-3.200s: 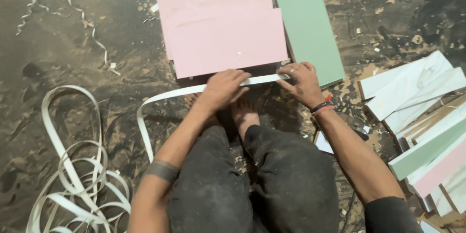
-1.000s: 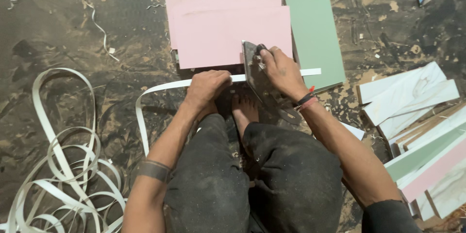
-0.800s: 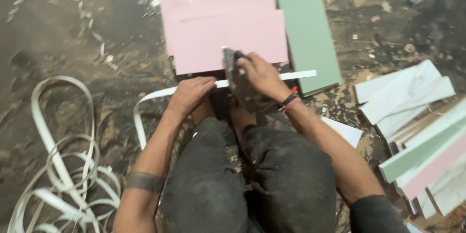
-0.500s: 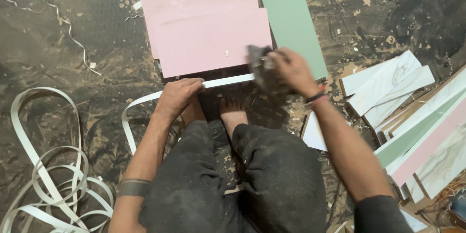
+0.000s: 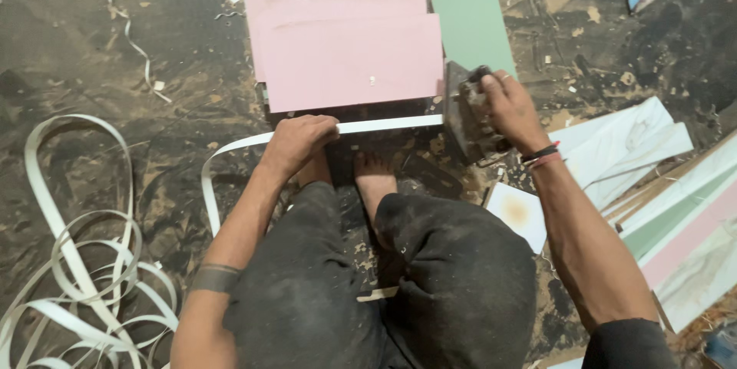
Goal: The person sits on the floor and applies white edge banding tape to the edges of pink laminated panels. They align the tape along a panel edge, press it with a hot iron, run a hand along the bonded edge, and repeat the process on additional panels and edges.
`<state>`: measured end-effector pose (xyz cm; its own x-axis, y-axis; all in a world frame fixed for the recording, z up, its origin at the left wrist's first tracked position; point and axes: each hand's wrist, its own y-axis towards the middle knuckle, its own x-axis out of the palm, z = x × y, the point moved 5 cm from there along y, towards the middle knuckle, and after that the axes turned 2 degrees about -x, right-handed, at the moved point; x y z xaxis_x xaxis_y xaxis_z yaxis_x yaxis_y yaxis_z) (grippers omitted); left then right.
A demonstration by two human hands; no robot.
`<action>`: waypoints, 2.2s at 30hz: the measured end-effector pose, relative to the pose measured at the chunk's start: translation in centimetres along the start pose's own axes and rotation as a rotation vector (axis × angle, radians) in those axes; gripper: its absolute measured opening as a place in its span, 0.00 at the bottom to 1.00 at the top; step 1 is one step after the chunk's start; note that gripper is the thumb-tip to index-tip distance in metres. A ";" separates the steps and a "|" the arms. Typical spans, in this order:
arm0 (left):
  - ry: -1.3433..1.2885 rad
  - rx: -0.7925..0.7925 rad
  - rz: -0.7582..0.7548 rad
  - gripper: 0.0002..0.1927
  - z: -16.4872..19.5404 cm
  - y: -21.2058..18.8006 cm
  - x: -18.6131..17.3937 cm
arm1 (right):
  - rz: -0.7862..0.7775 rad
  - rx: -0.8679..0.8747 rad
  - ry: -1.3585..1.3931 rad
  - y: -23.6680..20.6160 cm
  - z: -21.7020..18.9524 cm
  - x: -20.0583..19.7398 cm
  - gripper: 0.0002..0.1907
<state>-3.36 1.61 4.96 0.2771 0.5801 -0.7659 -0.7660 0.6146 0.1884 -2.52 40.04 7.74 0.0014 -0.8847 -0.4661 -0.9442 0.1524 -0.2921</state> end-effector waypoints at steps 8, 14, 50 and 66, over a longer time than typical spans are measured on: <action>-0.054 -0.113 0.004 0.04 -2.0 -1.6 -1.2 | -0.089 -0.270 -0.256 -1.0 -8.0 13.8 0.19; -0.246 -0.368 0.073 0.17 -5.4 -4.8 -2.5 | -0.193 -0.116 -0.231 -1.9 -11.7 20.1 0.20; -0.095 -0.691 0.016 0.14 -6.2 -4.3 -0.3 | -0.123 -0.217 -0.277 -3.1 -13.0 23.5 0.21; 0.373 -0.600 0.223 0.30 -8.8 -20.0 -0.5 | -0.120 -0.358 -0.252 -2.6 -12.9 23.1 0.22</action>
<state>6.69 -15.66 -3.84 -0.0557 0.3716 -0.9267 -0.9961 0.0433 0.0773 -4.25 13.50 8.50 0.1557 -0.7450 -0.6486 -0.9869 -0.1455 -0.0698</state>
